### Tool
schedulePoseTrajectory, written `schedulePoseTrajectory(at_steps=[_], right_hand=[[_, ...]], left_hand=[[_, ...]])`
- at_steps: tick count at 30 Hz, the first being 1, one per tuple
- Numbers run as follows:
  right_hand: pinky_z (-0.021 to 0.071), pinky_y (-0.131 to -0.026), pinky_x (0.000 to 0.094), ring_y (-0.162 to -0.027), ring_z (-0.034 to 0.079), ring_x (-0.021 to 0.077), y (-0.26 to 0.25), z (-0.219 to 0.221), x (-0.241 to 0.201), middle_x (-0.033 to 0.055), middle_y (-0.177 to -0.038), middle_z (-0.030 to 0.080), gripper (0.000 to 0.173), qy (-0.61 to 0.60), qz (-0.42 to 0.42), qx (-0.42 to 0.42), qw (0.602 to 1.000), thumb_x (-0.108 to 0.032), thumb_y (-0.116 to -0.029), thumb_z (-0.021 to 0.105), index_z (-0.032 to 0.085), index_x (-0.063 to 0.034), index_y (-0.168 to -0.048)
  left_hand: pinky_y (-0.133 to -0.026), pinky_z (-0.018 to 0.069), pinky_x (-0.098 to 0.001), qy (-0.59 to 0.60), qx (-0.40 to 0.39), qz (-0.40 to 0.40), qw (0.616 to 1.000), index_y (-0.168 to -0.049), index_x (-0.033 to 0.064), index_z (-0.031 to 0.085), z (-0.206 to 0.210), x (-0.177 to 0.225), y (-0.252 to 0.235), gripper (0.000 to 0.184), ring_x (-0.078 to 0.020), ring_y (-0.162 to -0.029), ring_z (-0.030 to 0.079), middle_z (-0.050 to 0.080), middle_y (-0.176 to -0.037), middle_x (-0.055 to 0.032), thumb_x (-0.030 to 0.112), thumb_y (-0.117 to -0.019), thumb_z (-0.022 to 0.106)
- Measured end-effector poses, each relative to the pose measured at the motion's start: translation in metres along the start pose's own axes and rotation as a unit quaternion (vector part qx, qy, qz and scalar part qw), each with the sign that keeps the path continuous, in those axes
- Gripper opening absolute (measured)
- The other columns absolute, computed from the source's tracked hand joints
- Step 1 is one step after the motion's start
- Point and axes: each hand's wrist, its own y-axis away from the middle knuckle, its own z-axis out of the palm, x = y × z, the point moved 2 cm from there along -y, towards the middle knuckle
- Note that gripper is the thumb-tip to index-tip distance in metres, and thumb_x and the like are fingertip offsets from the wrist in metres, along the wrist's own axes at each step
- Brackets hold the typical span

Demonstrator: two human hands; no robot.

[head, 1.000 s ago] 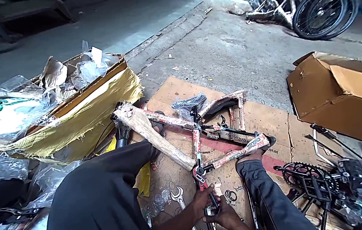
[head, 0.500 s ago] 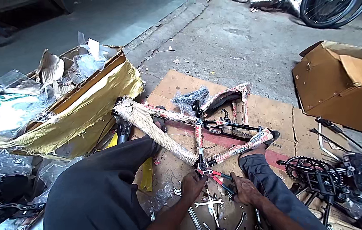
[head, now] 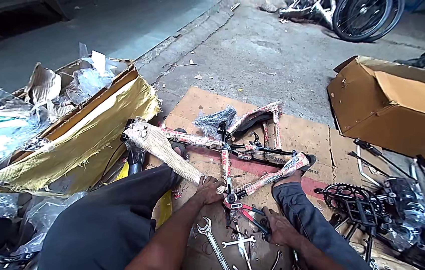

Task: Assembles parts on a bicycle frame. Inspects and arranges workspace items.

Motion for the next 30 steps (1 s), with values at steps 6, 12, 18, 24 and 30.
schedulePoseTrajectory(at_steps=[6,12,18,24,30], right_hand=[[0.0546,-0.087,0.0600,-0.103,0.069,0.0387,0.035,0.030,-0.043,0.0204,-0.111,0.070,0.096,-0.132,0.061,-0.003,0.989,-0.039,-0.0677,0.086,0.043,-0.0081,-0.148],[0.0570,-0.084,0.0517,-0.097,0.072,0.0308,0.066,0.065,-0.118,0.0140,-0.105,0.072,0.105,-0.245,0.167,0.009,0.955,-0.051,-0.0637,0.086,0.038,-0.0093,-0.147],[0.0490,-0.099,0.0614,-0.127,0.054,0.0470,0.022,0.028,-0.022,0.0302,-0.146,0.047,0.111,-0.079,0.061,0.042,0.994,-0.035,-0.0618,0.090,0.035,-0.0051,-0.154],[0.0517,-0.094,0.0570,-0.112,0.065,0.0383,0.002,-0.001,0.000,0.0204,-0.121,0.066,0.088,-0.008,-0.003,0.017,1.000,-0.036,-0.0688,0.084,0.046,-0.0067,-0.142],[0.0562,-0.079,0.0542,-0.092,0.072,0.0328,0.072,0.075,-0.135,0.0144,-0.099,0.073,0.102,-0.300,0.187,0.038,0.935,-0.052,-0.0612,0.087,0.045,-0.0081,-0.143]], left_hand=[[-0.123,-0.0020,-0.0643,0.034,0.004,0.010,0.999,-0.144,0.0312,0.058,0.000,-0.001,0.000,0.053,-0.0261,-0.151,0.031,0.055,-0.147,-0.0033,0.059,-0.0978,0.059],[-0.123,-0.0003,-0.0641,0.027,0.024,-0.002,0.999,-0.140,0.0288,0.058,0.002,0.003,-0.007,0.051,-0.0265,-0.148,0.036,0.058,-0.144,-0.0032,0.060,-0.0996,0.054],[-0.124,-0.0034,-0.0625,0.046,0.014,0.002,0.999,-0.138,0.0270,0.059,-0.002,0.002,-0.003,0.055,-0.0244,-0.149,0.035,0.058,-0.143,-0.0024,0.060,-0.0940,0.063],[-0.123,-0.0035,-0.0634,0.049,0.012,0.012,0.999,-0.139,0.0261,0.059,0.001,-0.001,-0.002,0.057,-0.0247,-0.147,0.036,0.059,-0.141,-0.0033,0.060,-0.0931,0.065],[-0.123,-0.0033,-0.0640,0.042,0.019,0.003,0.999,-0.139,0.0281,0.060,0.003,0.000,-0.004,0.050,-0.0255,-0.148,0.034,0.058,-0.143,-0.0025,0.059,-0.0990,0.056]])
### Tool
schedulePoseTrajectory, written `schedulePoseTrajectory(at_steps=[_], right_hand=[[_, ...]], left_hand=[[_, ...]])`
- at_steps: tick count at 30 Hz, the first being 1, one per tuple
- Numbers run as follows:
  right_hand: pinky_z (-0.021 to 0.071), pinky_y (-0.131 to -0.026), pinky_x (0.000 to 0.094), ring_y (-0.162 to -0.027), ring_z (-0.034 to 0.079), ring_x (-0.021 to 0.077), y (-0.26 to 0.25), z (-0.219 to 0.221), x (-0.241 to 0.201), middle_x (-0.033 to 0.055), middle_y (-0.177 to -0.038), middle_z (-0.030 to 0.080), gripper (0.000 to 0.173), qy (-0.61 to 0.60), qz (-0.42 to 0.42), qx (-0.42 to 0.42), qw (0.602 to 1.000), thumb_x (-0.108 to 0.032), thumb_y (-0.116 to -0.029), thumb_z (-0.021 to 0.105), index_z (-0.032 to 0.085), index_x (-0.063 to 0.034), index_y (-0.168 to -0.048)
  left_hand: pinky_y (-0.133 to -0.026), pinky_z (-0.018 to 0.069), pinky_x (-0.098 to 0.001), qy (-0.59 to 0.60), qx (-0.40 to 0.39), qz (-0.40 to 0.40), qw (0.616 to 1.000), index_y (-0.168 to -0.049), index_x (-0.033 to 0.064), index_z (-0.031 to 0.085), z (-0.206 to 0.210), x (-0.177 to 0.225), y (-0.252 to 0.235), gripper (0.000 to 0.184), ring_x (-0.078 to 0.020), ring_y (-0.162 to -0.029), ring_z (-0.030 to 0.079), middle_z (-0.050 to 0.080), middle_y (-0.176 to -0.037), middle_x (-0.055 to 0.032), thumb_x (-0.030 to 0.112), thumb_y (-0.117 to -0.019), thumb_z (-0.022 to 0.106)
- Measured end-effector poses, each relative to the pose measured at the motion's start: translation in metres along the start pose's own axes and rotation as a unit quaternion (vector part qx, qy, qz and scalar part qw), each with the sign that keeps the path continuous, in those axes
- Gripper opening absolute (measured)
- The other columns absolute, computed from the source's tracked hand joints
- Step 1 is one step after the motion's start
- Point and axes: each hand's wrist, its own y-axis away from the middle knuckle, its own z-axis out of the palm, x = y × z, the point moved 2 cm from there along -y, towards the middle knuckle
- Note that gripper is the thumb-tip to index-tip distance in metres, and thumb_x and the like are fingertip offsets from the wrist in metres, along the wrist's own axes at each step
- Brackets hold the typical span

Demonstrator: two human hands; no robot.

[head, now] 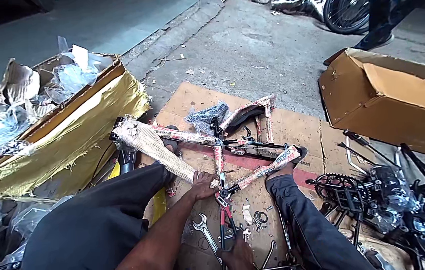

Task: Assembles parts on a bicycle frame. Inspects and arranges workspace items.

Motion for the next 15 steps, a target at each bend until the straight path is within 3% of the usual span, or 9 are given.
schedulePoseTrajectory(at_steps=[3,5,8,12,15], right_hand=[[0.0564,-0.083,0.0519,-0.096,0.071,0.0308,-0.002,-0.007,0.000,0.0142,-0.104,0.071,0.105,0.025,-0.008,-0.032,0.999,-0.056,-0.0632,0.086,0.040,-0.0089,-0.145],[0.0558,-0.091,0.0532,-0.109,0.069,0.0346,-0.012,-0.023,0.007,0.0196,-0.126,0.065,0.115,0.078,-0.019,-0.038,0.996,-0.053,-0.0654,0.087,0.030,-0.0065,-0.154],[0.0529,-0.096,0.0573,-0.122,0.060,0.0429,-0.053,-0.062,0.030,0.0275,-0.146,0.048,0.117,0.168,-0.066,-0.003,0.984,-0.042,-0.0622,0.090,0.030,-0.0062,-0.156],[0.0496,-0.099,0.0584,-0.122,0.058,0.0429,-0.102,-0.114,0.038,0.0249,-0.135,0.056,0.103,0.283,-0.178,-0.014,0.943,-0.036,-0.0647,0.088,0.038,-0.0072,-0.150],[0.0533,-0.091,0.0575,-0.109,0.067,0.0384,-0.087,-0.102,0.034,0.0199,-0.119,0.066,0.094,0.242,-0.159,-0.033,0.957,-0.038,-0.0679,0.085,0.042,-0.0092,-0.146]], left_hand=[[-0.123,-0.0031,-0.0647,0.000,-0.004,0.000,1.000,-0.140,0.0273,0.059,-0.004,0.002,0.000,0.051,-0.0266,-0.149,0.034,0.058,-0.144,-0.0035,0.058,-0.0993,0.056],[-0.123,-0.0025,-0.0645,0.009,0.003,0.006,1.000,-0.139,0.0260,0.060,-0.004,0.001,0.002,0.051,-0.0266,-0.148,0.035,0.058,-0.143,-0.0044,0.057,-0.0978,0.060],[-0.123,-0.0038,-0.0636,0.018,0.002,0.010,1.000,-0.139,0.0263,0.060,-0.003,-0.003,0.001,0.056,-0.0252,-0.149,0.034,0.058,-0.144,-0.0033,0.056,-0.0926,0.068],[-0.123,-0.0039,-0.0641,0.014,-0.009,0.007,1.000,-0.140,0.0262,0.059,-0.004,-0.001,0.004,0.061,-0.0251,-0.147,0.035,0.058,-0.143,-0.0034,0.058,-0.0886,0.072],[-0.123,-0.0038,-0.0640,0.015,-0.006,0.009,1.000,-0.138,0.0260,0.060,-0.005,0.000,0.005,0.057,-0.0249,-0.147,0.036,0.058,-0.142,-0.0030,0.057,-0.0911,0.069]])
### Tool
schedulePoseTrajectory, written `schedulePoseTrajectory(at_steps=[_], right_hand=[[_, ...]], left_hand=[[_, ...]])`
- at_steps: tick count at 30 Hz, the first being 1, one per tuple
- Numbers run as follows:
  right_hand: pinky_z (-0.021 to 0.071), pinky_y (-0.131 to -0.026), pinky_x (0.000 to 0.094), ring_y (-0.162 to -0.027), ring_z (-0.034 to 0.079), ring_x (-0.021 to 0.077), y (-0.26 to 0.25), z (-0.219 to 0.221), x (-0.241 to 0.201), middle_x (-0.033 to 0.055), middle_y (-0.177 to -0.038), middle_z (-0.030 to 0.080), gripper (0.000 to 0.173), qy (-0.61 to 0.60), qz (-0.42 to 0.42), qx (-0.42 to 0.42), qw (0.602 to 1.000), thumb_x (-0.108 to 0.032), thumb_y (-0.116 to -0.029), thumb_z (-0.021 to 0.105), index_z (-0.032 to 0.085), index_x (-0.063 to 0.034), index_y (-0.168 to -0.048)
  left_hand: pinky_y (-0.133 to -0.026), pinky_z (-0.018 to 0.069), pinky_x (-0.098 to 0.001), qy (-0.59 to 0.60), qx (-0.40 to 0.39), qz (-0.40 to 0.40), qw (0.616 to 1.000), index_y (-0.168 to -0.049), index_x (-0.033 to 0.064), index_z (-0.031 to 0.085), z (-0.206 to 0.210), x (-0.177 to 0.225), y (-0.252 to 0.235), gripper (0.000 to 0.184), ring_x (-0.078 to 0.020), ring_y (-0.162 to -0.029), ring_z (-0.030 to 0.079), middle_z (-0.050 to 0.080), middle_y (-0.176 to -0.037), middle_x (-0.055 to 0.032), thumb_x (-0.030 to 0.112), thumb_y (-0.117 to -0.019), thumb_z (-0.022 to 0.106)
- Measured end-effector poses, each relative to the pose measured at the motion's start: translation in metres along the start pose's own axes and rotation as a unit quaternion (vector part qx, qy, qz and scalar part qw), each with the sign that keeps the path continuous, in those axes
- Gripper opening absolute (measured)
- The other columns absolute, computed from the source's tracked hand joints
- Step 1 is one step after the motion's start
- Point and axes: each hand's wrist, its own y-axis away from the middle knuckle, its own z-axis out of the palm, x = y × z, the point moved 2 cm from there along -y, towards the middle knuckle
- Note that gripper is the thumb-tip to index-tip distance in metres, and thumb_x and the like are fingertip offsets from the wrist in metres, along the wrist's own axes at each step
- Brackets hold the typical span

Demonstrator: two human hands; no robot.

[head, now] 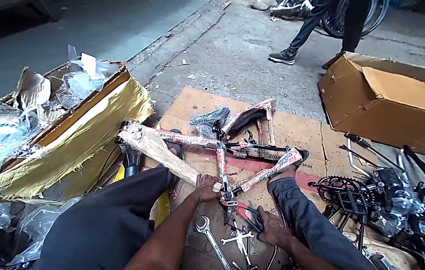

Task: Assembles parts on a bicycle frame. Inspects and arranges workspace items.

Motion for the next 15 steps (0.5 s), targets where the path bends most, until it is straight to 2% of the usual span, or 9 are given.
schedulePoseTrajectory(at_steps=[2,4,6,8,9,10,12,14,15], right_hand=[[0.0548,-0.088,0.0601,-0.105,0.069,0.0396,0.035,0.032,-0.043,0.0217,-0.115,0.069,0.099,-0.129,0.065,0.000,0.990,-0.041,-0.0699,0.085,0.039,-0.0055,-0.150],[0.0565,-0.081,0.0572,-0.095,0.072,0.0361,0.057,0.063,-0.091,0.0176,-0.102,0.072,0.103,-0.230,0.123,0.024,0.965,-0.049,-0.0651,0.086,0.041,-0.0054,-0.147],[0.0565,-0.077,0.0540,-0.089,0.072,0.0323,0.057,0.075,-0.110,0.0135,-0.094,0.073,0.103,-0.262,0.144,0.037,0.954,-0.052,-0.0602,0.087,0.042,-0.0076,-0.142],[0.0567,-0.082,0.0535,-0.094,0.072,0.0327,0.055,0.073,-0.105,0.0156,-0.103,0.072,0.109,-0.245,0.138,0.021,0.959,-0.053,-0.0615,0.087,0.037,-0.0066,-0.147],[0.0567,-0.085,0.0537,-0.101,0.071,0.0342,0.054,0.070,-0.098,0.0183,-0.114,0.069,0.112,-0.226,0.134,0.016,0.965,-0.052,-0.0628,0.087,0.034,-0.0061,-0.150],[0.0563,-0.089,0.0543,-0.108,0.069,0.0360,0.053,0.064,-0.088,0.0211,-0.127,0.064,0.113,-0.200,0.129,0.011,0.971,-0.049,-0.0648,0.087,0.031,-0.0063,-0.153],[0.0525,-0.096,0.0582,-0.121,0.061,0.0417,0.043,0.046,-0.058,0.0260,-0.144,0.051,0.113,-0.142,0.107,0.027,0.984,-0.039,-0.0646,0.089,0.031,-0.0068,-0.155],[0.0471,-0.102,0.0605,-0.131,0.052,0.0448,0.021,0.023,-0.020,0.0280,-0.147,0.047,0.108,-0.058,0.058,0.064,0.995,-0.033,-0.0638,0.089,0.037,-0.0059,-0.155],[0.0462,-0.104,0.0598,-0.130,0.053,0.0448,0.010,0.012,-0.004,0.0279,-0.144,0.050,0.104,-0.013,0.028,0.084,0.996,-0.033,-0.0637,0.088,0.041,-0.0059,-0.152]], left_hand=[[-0.123,-0.0032,-0.0640,-0.008,0.010,0.003,1.000,-0.138,0.0269,0.060,0.004,-0.003,-0.002,0.054,-0.0254,-0.147,0.035,0.058,-0.142,-0.0029,0.059,-0.0946,0.063],[-0.123,-0.0023,-0.0639,-0.016,0.018,0.000,1.000,-0.138,0.0283,0.061,0.006,-0.003,-0.006,0.052,-0.0249,-0.148,0.035,0.059,-0.142,-0.0022,0.060,-0.0972,0.057],[-0.123,-0.0028,-0.0639,-0.019,0.014,-0.006,1.000,-0.138,0.0288,0.060,0.005,-0.003,-0.008,0.051,-0.0242,-0.148,0.035,0.059,-0.142,-0.0015,0.060,-0.0980,0.056],[-0.123,-0.0032,-0.0643,-0.019,0.009,-0.009,1.000,-0.138,0.0281,0.060,0.004,-0.002,-0.007,0.051,-0.0248,-0.148,0.035,0.058,-0.143,-0.0024,0.059,-0.0978,0.057],[-0.123,-0.0036,-0.0642,-0.016,0.007,-0.009,1.000,-0.138,0.0279,0.060,0.004,-0.002,-0.006,0.051,-0.0250,-0.148,0.035,0.058,-0.143,-0.0027,0.059,-0.0976,0.058],[-0.123,-0.0038,-0.0642,-0.013,0.005,-0.008,1.000,-0.138,0.0280,0.060,0.004,-0.002,-0.006,0.051,-0.0247,-0.148,0.034,0.058,-0.143,-0.0023,0.059,-0.0969,0.059],[-0.123,-0.0043,-0.0640,-0.008,0.003,-0.002,1.000,-0.138,0.0278,0.060,0.003,-0.005,-0.007,0.053,-0.0244,-0.149,0.033,0.058,-0.144,-0.0017,0.058,-0.0947,0.062],[-0.124,-0.0050,-0.0627,-0.013,0.000,-0.006,1.000,-0.140,0.0283,0.059,0.002,-0.005,-0.008,0.058,-0.0225,-0.149,0.033,0.057,-0.144,-0.0006,0.061,-0.0919,0.064],[-0.124,-0.0050,-0.0625,-0.014,-0.001,-0.007,1.000,-0.140,0.0285,0.058,0.003,-0.005,-0.008,0.060,-0.0222,-0.149,0.033,0.057,-0.143,-0.0003,0.062,-0.0907,0.065]])
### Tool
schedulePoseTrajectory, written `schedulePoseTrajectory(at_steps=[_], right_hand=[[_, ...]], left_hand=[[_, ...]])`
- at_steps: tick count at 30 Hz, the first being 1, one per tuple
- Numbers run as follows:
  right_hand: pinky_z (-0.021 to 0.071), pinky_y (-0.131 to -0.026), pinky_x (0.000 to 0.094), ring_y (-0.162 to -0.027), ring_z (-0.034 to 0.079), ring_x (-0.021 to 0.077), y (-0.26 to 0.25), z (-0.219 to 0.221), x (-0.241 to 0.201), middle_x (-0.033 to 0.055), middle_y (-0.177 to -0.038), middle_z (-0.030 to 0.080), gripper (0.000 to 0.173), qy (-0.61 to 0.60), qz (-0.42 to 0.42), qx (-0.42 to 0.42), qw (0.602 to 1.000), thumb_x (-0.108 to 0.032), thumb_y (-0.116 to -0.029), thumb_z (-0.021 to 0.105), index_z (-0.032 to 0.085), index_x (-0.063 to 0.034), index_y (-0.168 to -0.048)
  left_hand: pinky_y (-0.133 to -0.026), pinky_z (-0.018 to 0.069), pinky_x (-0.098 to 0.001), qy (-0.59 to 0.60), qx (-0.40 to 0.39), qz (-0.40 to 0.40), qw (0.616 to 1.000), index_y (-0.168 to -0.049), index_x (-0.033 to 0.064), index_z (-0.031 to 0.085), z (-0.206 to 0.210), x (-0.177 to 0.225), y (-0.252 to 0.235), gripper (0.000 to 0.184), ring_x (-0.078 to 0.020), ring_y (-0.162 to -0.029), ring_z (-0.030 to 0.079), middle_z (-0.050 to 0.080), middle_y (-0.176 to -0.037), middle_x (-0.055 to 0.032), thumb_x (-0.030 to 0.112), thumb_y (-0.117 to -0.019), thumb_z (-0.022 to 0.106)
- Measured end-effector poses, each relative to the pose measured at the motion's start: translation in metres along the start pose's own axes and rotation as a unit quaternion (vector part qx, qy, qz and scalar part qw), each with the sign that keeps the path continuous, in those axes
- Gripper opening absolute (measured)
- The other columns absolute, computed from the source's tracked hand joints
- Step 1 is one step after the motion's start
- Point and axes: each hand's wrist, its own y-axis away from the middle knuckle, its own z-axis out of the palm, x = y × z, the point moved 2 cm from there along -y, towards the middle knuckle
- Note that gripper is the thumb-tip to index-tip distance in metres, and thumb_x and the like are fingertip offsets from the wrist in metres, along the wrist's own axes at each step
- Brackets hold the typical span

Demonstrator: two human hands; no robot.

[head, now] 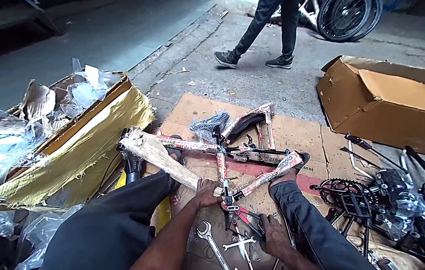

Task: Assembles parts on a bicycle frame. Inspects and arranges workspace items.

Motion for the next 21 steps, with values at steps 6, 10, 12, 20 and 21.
schedulePoseTrajectory(at_steps=[6,10,12,20,21], right_hand=[[0.0427,-0.108,0.0553,-0.125,0.056,0.0438,-0.042,-0.011,0.011,0.0269,-0.135,0.056,0.073,0.144,-0.102,0.070,0.982,-0.028,-0.0817,0.072,0.048,0.0003,-0.145],[0.0479,-0.099,0.0551,-0.118,0.061,0.0427,-0.029,0.007,-0.004,0.0258,-0.129,0.061,0.080,0.084,-0.031,0.042,0.995,-0.027,-0.0750,0.079,0.048,-0.0039,-0.145],[0.0520,-0.094,0.0557,-0.114,0.064,0.0421,0.002,0.023,-0.030,0.0258,-0.127,0.061,0.090,0.015,0.043,0.020,0.999,-0.030,-0.0693,0.084,0.045,-0.0030,-0.146],[0.0478,-0.098,0.0583,-0.128,0.055,0.0420,0.026,0.033,-0.050,0.0255,-0.143,0.051,0.094,-0.031,0.088,0.033,0.995,-0.036,-0.0712,0.083,0.043,-0.0059,-0.151],[0.0456,-0.100,0.0626,-0.132,0.051,0.0455,0.017,0.026,-0.038,0.0283,-0.147,0.047,0.096,-0.006,0.074,0.040,0.996,-0.036,-0.0721,0.082,0.041,-0.0067,-0.154]], left_hand=[[-0.123,-0.0049,-0.0634,0.008,0.002,0.012,1.000,-0.139,0.0261,0.060,0.001,-0.001,0.001,0.061,-0.0241,-0.148,0.034,0.059,-0.142,-0.0016,0.061,-0.0901,0.067],[-0.123,-0.0046,-0.0636,0.004,0.005,0.009,1.000,-0.139,0.0266,0.059,0.004,-0.001,0.004,0.057,-0.0244,-0.148,0.035,0.058,-0.142,-0.0016,0.060,-0.0930,0.065],[-0.123,-0.0045,-0.0639,-0.001,0.007,0.007,1.000,-0.139,0.0277,0.059,0.007,-0.002,0.004,0.055,-0.0240,-0.148,0.034,0.057,-0.143,-0.0011,0.060,-0.0943,0.062],[-0.123,-0.0051,-0.0622,0.008,0.007,0.001,1.000,-0.139,0.0281,0.060,0.002,-0.001,0.001,0.054,-0.0223,-0.149,0.034,0.058,-0.143,-0.0004,0.061,-0.0954,0.059],[-0.124,-0.0057,-0.0619,0.013,0.006,0.003,1.000,-0.139,0.0276,0.060,0.002,-0.001,0.002,0.054,-0.0220,-0.149,0.033,0.058,-0.143,-0.0005,0.060,-0.0953,0.060]])
